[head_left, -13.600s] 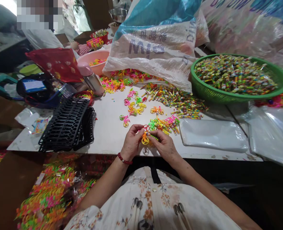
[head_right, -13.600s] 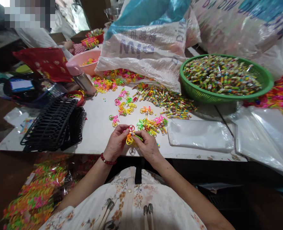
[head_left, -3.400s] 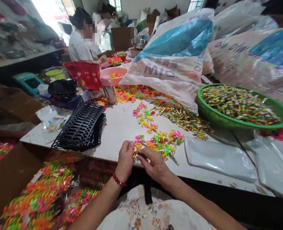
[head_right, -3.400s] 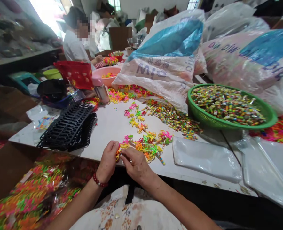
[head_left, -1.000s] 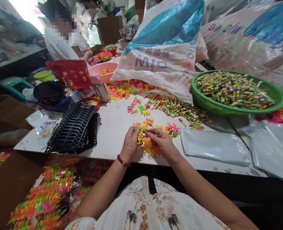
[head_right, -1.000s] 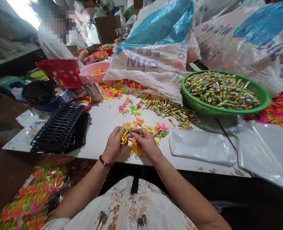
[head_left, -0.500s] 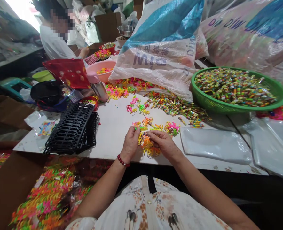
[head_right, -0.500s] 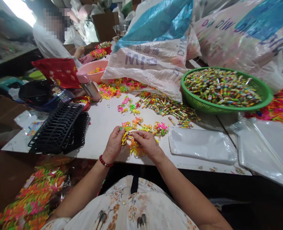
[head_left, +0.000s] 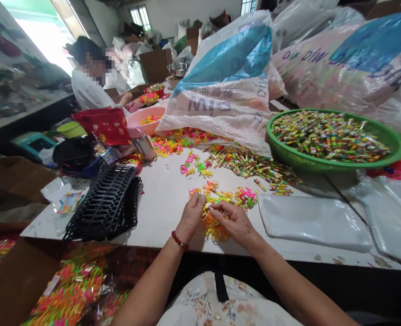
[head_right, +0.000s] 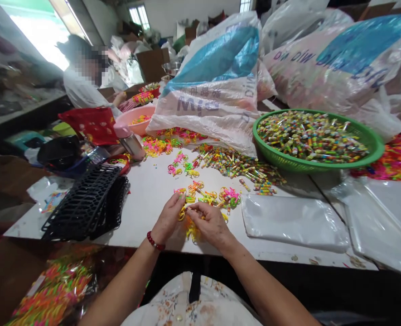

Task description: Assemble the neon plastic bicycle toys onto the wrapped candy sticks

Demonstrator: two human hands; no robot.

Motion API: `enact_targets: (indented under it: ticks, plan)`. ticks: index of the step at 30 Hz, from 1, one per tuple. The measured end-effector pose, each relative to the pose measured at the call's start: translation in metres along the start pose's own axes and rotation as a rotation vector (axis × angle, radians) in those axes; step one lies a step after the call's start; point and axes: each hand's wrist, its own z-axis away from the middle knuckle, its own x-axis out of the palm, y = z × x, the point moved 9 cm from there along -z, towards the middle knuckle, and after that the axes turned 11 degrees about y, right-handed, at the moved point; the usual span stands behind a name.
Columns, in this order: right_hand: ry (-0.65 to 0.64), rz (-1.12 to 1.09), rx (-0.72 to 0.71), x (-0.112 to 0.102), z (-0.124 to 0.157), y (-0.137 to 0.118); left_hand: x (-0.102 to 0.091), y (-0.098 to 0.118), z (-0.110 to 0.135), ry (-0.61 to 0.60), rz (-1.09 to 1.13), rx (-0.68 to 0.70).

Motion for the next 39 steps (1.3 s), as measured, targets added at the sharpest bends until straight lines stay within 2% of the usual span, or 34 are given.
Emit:
enact_targets:
  ticks: [2, 3, 7, 9, 11, 14, 19, 23, 26, 29, 32, 35, 37, 39]
  plan:
    - [0.061, 0.086, -0.031, -0.016, -0.003, 0.0, 0.0, 0.011, -0.018, 0.0, -0.152, 0.112]
    - [0.097, 0.144, -0.061, -0.025, -0.005, 0.0, -0.004, 0.015, -0.031, 0.04, -0.22, 0.154]
    - [0.231, 0.44, -0.24, -0.059, -0.006, -0.002, -0.037, 0.025, -0.092, 0.334, -0.429, 0.207]
    - [0.273, 0.51, -0.28, -0.068, -0.003, -0.002, -0.042, 0.026, -0.119, 0.387, -0.504, 0.217]
    - [0.294, 0.507, -0.278, -0.07, 0.001, -0.003, -0.044, 0.02, -0.138, 0.429, -0.58, 0.172]
    - [0.285, 0.446, -0.264, -0.064, 0.007, -0.009, -0.047, 0.009, -0.154, 0.512, -0.644, 0.068]
    - [0.235, 0.354, -0.181, -0.058, 0.011, -0.013, -0.047, -0.003, -0.165, 0.491, -0.506, 0.021]
    - [0.197, 0.259, -0.128, -0.056, 0.009, -0.012, -0.057, -0.002, -0.154, 0.453, -0.318, 0.025]
    - [0.158, 0.127, -0.026, -0.048, 0.007, -0.005, -0.065, 0.007, -0.132, 0.392, -0.187, 0.061]
    - [0.147, -0.055, 0.13, -0.037, 0.006, 0.006, -0.065, 0.019, -0.099, 0.238, 0.04, 0.089]
    - [0.149, -0.234, 0.239, -0.024, 0.005, 0.013, -0.059, 0.021, -0.061, 0.079, 0.277, 0.019]
    - [0.171, -0.297, 0.243, -0.015, 0.003, 0.012, -0.051, 0.016, -0.028, -0.013, 0.368, -0.087]
    - [0.17, -0.258, 0.206, -0.012, 0.003, 0.011, -0.042, 0.014, -0.011, -0.078, 0.421, -0.137]
    - [0.157, -0.192, 0.164, -0.009, 0.005, 0.009, -0.037, 0.011, 0.0, -0.08, 0.45, -0.171]
